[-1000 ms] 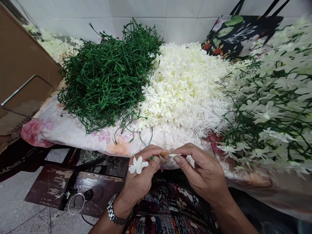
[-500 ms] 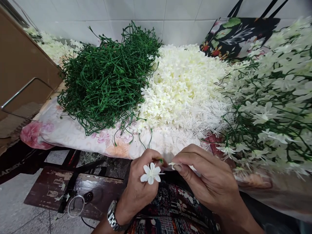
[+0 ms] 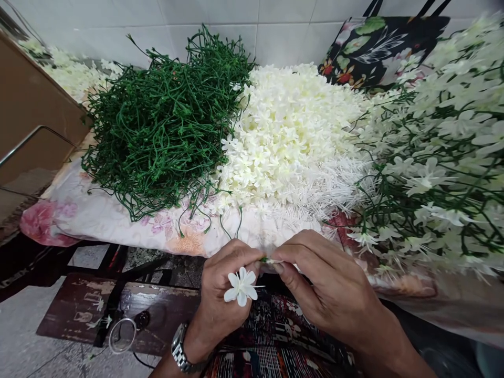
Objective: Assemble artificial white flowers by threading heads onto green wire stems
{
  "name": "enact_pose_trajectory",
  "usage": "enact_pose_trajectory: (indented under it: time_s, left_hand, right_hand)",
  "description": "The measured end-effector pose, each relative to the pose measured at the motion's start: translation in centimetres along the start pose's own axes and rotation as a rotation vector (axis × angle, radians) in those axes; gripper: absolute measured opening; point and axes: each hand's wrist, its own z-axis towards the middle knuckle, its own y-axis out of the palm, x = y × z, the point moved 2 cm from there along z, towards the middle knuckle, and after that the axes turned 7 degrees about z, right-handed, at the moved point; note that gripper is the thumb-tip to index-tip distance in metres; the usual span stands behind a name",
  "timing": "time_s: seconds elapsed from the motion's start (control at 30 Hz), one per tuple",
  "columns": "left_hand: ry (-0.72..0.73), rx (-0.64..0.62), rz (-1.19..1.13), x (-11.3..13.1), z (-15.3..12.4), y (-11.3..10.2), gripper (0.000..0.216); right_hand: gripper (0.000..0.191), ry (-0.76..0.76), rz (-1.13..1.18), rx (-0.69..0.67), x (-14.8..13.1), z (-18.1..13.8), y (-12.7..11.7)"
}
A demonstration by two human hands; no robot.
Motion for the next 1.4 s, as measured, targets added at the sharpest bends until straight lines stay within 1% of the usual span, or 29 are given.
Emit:
enact_pose_trajectory:
  time_s: [0.13, 0.23, 0.47, 0.7, 0.93, 1.07, 1.2, 1.4]
  left_hand:
    - [0.014, -0.064, 0.015, -0.4, -0.4, -0.1, 0.034]
    - [0.01, -0.1, 0.025, -0.5, -0.6, 0.0, 0.035]
    - [-0.01, -0.091, -0.005, -0.9, -0.3, 0.5, 0.034]
    - [-0.03, -0.102, 0.065, -1.2, 0.0, 1.1, 0.021]
    - [-0.014, -0.093, 0.068, -1.4, 0.1, 1.3, 0.021]
    - [-0.017, -0.105, 0.056, -1.3, 0.1, 1.1, 0.02]
    - [-0.02, -0.12, 0.059, -1.3, 0.1, 1.1, 0.019]
    - [-0.014, -0.131, 0.07, -1.4, 0.1, 1.3, 0.018]
  right_hand:
    - [0.017, -0.005, -0.069, -0.04, 0.1, -0.1, 0.3]
    - [0.018, -0.017, -0.116, -0.057, 0.1, -0.4, 0.4]
    - [0.021, -0.066, -0.128, -0.02, 0.3, -0.2, 0.7]
    - [0.017, -0.024, -0.038, 0.023, 1.4, -0.7, 1.5]
    - [0.016, -0.009, -0.003, 0.028, 1.6, -0.9, 1.8]
    - [0.014, 0.038, 0.074, 0.031, 1.9, -0.9, 1.7]
    - [0.014, 0.098, 0.168, -0.002, 2.5, -0.9, 1.7]
    - [0.014, 0.111, 0.222, -0.032, 2.9, -0.8, 1.6]
